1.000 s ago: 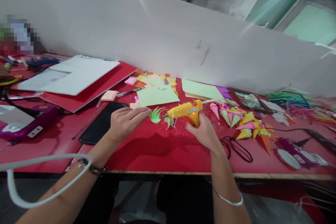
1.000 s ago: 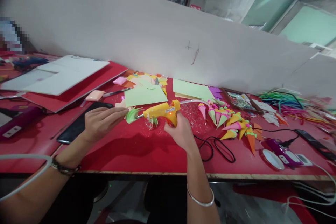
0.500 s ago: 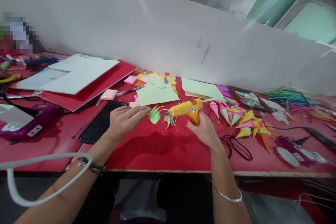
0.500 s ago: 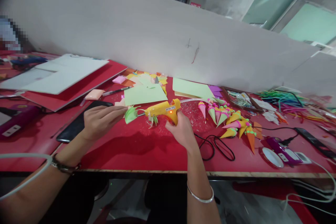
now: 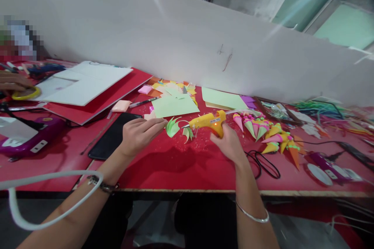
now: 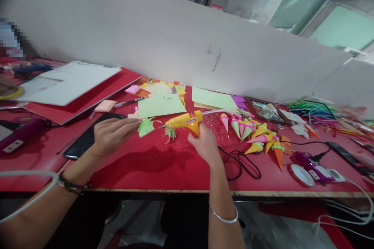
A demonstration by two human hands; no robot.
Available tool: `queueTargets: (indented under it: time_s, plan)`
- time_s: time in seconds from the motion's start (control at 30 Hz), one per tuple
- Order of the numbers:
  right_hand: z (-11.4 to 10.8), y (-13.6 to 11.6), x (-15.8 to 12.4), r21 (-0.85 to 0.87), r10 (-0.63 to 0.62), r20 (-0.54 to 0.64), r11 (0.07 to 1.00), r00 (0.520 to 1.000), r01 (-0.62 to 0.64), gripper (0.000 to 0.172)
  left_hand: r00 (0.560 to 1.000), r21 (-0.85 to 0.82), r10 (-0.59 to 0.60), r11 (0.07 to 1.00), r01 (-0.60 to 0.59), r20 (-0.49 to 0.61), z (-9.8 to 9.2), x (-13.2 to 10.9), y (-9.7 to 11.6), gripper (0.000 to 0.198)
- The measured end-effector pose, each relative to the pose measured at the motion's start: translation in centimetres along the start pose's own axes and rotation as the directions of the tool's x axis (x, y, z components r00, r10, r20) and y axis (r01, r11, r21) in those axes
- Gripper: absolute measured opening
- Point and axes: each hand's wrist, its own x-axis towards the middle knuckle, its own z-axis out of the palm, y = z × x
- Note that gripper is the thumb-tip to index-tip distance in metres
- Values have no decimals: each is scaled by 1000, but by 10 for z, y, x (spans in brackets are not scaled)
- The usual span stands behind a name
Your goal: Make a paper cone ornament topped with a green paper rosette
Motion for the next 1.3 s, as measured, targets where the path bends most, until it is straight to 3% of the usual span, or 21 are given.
queueTargets:
  time_s: [0.1,0.17,0.37,0.5,0.7,0.9,1.3]
  plan:
    - [-9,23,6,-77,79,-112,993,991,-87,33,1000,2,2,1000,-2,-8,1,1,1,12]
    - [-11,42,10,-157,181,-175,965,968,-209,41,1000,3,0,1000,0,-2,2,1,2,12]
    - [2,80,14,-302,218,-107,922,970,-241,34,993,-2,-21,1000,22,119,10,1,5,11]
    - [5,84,12,-352,221,-61,908,973,-228,36,968,-99,30,995,-5,250,13,0,6,12]
    - [-3,79,9,-392,237,-24,891,971,-227,36,918,-136,-4,989,64,397,11,2,5,22]
    - [-3,80,14,-397,318,-6,870,948,-294,35,897,-123,-75,982,141,435,11,0,3,41]
    - [-6,79,16,-437,385,-11,828,923,-351,40,874,-139,-117,969,205,472,11,2,-1,50]
